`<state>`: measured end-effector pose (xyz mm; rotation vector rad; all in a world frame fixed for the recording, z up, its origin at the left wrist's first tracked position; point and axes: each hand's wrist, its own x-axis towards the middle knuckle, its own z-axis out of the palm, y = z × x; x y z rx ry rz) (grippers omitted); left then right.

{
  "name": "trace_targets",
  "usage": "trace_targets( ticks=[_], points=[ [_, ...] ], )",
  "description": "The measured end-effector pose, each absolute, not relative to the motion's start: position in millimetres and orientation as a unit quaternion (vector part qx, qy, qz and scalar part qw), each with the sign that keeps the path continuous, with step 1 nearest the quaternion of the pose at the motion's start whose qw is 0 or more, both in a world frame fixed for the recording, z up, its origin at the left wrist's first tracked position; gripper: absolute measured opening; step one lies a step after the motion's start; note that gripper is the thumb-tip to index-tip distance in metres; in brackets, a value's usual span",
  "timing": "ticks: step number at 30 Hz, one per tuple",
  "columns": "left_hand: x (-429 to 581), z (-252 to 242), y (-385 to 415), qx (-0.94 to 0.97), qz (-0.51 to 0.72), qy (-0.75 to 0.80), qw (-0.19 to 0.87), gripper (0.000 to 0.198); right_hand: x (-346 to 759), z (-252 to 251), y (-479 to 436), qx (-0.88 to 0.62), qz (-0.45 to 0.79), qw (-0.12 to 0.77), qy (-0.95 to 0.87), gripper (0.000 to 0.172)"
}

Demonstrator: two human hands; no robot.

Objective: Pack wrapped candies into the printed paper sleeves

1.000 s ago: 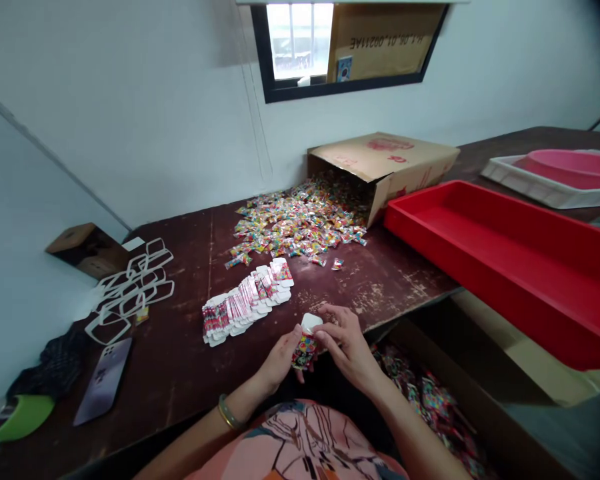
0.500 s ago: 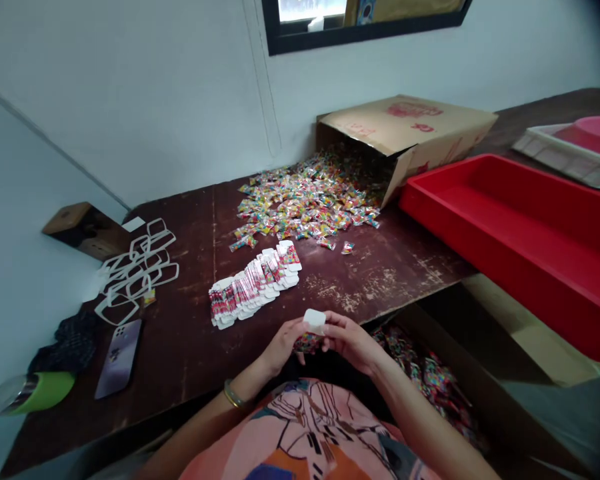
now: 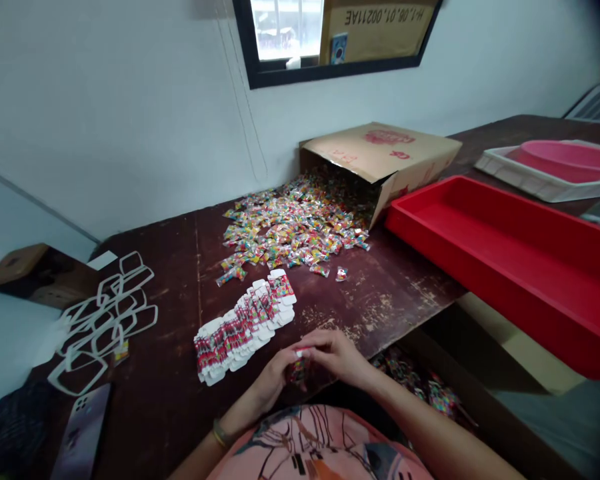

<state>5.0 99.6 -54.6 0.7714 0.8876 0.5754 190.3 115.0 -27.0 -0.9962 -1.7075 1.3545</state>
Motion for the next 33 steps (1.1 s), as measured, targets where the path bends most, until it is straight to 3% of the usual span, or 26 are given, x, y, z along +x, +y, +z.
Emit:
trace_targets(
  ticks=[4,10,15,23,26,30,33],
  points=[
    [5.1,-45.3,106.9,0.374,0.243,0.356,0.821,0.042,193.3,-42.7,123.5,-0.439,0.544,0.380,-0.606,0.025],
    [6.8,-45.8,115.6,0.349,0.189,0.335,0.855,0.039,202.4,-47.7,104.5,-0.448,0.439,0.413,-0.660,0.023],
    [15.1,-51.0,122.0,0.398,0.165,0.323,0.842,0.038,210.4,-47.9,103.1,-0.519,0.488,0.397,-0.578,0.025],
    [19.9,-53.8,123.6,0.311,0.181,0.311,0.880,0.041,206.7,-53.6,100.7,-0.482,0.407,0.413,-0.657,0.027],
    [32.7,-55.7,121.9,0.319,0.179,0.314,0.876,0.046,238.4,-49.5,101.3,-0.516,0.464,0.372,-0.616,0.026],
    [20.6,-58.9,136.4,0.397,0.222,0.369,0.811,0.044,295.9,-36.4,104.1,-0.523,0.534,0.202,-0.633,0.029],
    [-7.7,-61.9,153.9,0.374,0.271,0.441,0.770,0.040,291.3,-37.0,128.5,-0.494,0.495,0.147,-0.699,0.030]
  ],
)
